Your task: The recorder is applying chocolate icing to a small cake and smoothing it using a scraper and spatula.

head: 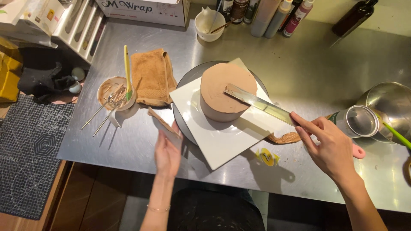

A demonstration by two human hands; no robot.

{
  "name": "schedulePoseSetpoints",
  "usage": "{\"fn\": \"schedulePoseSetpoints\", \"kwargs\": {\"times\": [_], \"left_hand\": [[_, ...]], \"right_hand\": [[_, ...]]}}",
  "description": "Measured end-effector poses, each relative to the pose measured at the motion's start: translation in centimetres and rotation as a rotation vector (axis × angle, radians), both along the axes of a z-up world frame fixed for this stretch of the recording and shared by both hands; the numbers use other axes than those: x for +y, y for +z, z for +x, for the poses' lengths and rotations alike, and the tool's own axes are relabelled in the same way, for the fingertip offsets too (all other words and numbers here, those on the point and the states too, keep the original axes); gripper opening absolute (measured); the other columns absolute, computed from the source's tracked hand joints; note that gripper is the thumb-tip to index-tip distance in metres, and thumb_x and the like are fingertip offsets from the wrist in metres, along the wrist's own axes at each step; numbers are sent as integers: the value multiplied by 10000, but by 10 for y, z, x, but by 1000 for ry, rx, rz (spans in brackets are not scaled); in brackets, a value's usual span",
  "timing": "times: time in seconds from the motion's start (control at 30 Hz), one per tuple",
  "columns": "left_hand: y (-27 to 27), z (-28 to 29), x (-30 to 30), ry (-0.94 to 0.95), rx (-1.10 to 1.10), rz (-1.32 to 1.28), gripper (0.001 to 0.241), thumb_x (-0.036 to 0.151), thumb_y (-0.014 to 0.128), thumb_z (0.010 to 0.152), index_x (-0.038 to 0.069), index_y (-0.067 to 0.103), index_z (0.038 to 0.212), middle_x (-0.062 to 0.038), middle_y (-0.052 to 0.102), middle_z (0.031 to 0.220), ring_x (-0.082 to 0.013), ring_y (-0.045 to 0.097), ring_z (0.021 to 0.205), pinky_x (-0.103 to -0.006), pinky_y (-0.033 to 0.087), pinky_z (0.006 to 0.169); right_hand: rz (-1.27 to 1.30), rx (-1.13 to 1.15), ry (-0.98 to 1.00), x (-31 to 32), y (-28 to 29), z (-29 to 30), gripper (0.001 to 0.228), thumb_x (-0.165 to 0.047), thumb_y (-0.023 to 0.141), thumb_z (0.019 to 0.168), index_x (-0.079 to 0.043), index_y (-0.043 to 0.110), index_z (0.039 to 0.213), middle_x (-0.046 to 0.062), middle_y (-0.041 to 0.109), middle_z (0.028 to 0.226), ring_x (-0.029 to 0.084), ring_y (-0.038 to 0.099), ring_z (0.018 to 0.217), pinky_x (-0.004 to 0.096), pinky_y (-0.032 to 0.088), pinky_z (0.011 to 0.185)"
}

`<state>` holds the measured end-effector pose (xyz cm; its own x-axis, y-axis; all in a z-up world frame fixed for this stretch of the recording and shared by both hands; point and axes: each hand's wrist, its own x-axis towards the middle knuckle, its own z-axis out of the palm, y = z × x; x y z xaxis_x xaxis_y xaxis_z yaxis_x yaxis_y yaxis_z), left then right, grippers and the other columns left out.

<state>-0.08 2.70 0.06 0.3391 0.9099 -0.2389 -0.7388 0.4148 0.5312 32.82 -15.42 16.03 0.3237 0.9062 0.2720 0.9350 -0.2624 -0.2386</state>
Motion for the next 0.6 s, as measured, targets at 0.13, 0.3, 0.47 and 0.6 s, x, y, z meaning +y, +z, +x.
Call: {"fn": "schedulePoseSetpoints", "kwargs": {"times": [0.13, 0.3, 0.47, 0.6], "left_hand": [[-7, 9, -43, 20, 59, -41, 572, 301, 341, 1092, -1, 292, 1575, -175, 389, 1599, -275, 364, 1483, -438, 320, 1240], [21, 13, -99, -70, 216, -152, 606, 316, 317, 1054, 20, 223, 1575, -182, 424, 1583, -316, 436, 1460, -455, 348, 1223], [34, -3, -95, -72, 252, -29, 624, 323, 276, 1059, 27, 169, 1598, -223, 369, 1623, -323, 373, 1504, -463, 287, 1247], [45, -23, -70, 57, 337, 29, 642, 364, 232, 1063, 35, 142, 1607, -220, 342, 1634, -330, 330, 1524, -474, 265, 1254]], "right_hand": [[-13, -8, -7, 0, -1, 1, 359, -276, 687, 976, -311, 726, 1331, 30, 610, 816, 190, 567, 683, 358, 464, 622], [-23, 6, -13, 2, 0, 1, 351, -280, 676, 988, -317, 718, 1334, 25, 614, 820, 184, 567, 673, 353, 474, 624], [-16, 15, 5, 4, -3, 2, 357, -273, 672, 987, -321, 718, 1339, 24, 613, 825, 185, 566, 677, 357, 476, 634], [-22, -8, 11, 5, -4, 1, 358, -278, 673, 985, -335, 718, 1336, 30, 613, 828, 189, 570, 680, 357, 476, 625]]}}
